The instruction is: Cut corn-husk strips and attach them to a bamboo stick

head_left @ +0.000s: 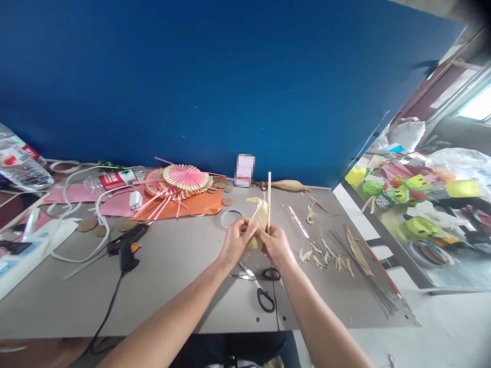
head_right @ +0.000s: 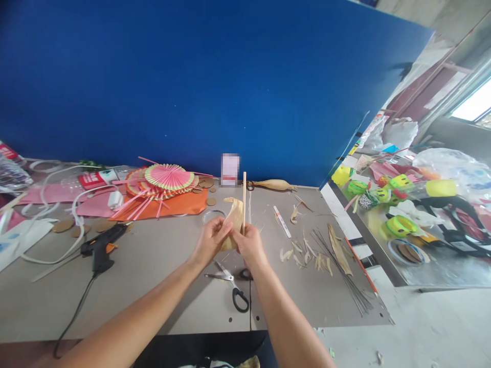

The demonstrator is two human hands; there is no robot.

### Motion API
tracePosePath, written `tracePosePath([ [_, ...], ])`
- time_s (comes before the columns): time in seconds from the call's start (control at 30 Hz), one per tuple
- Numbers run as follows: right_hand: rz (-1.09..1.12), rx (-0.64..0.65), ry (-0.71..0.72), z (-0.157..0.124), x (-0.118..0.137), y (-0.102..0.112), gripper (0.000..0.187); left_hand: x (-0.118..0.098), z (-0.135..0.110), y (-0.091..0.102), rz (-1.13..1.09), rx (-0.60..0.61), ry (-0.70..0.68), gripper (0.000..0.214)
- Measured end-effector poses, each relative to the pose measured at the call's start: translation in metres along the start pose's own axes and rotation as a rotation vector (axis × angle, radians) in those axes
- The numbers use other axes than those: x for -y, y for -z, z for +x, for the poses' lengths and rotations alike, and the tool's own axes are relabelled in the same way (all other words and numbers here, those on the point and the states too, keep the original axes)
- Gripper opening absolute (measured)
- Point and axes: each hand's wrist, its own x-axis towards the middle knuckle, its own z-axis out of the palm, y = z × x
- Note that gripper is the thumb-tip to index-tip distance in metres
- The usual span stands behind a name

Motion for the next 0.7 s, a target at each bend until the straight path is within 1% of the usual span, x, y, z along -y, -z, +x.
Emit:
tracePosePath([
  [0.1,0.015,-0.011,-0.002,0.001,0.002,0.002,0.026,0.0,0.0,0.0,0.043,0.022,-0.025,0.022],
  [0.2,0.082,0.017,-0.038,0.001,0.004,0.004,0.024,-0.001,0.0,-0.001,0.082,0.023,-0.045,0.02],
  [0.33,0.147,0.065,-0.086,0.002,0.007,0.005,0.024,-0.004,0.0,-0.004,0.166,0.007,-0.117,0.018],
  [0.43,0.156,0.091,-0.097,-0.003,0.013,0.003,0.026,0.001,0.004,-0.005,0.242,-0.025,-0.162,0.016],
  [0.5,0.169,0.103,-0.085,-0.012,0.023,0.003,0.028,0.009,0.011,-0.002,0.283,-0.078,-0.128,0.016],
  [0.57,0.186,0.098,-0.043,-0.023,0.037,0.007,0.027,0.019,0.018,0.003,0.287,-0.096,-0.106,0.016],
  [0.63,0.201,0.071,0.041,-0.035,0.055,0.02,0.026,0.027,0.026,0.008,0.238,-0.107,-0.073,0.013],
  [0.7,0.246,-0.015,0.176,-0.044,0.072,0.039,0.025,0.032,0.033,0.012,0.115,-0.115,0.07,0.013],
])
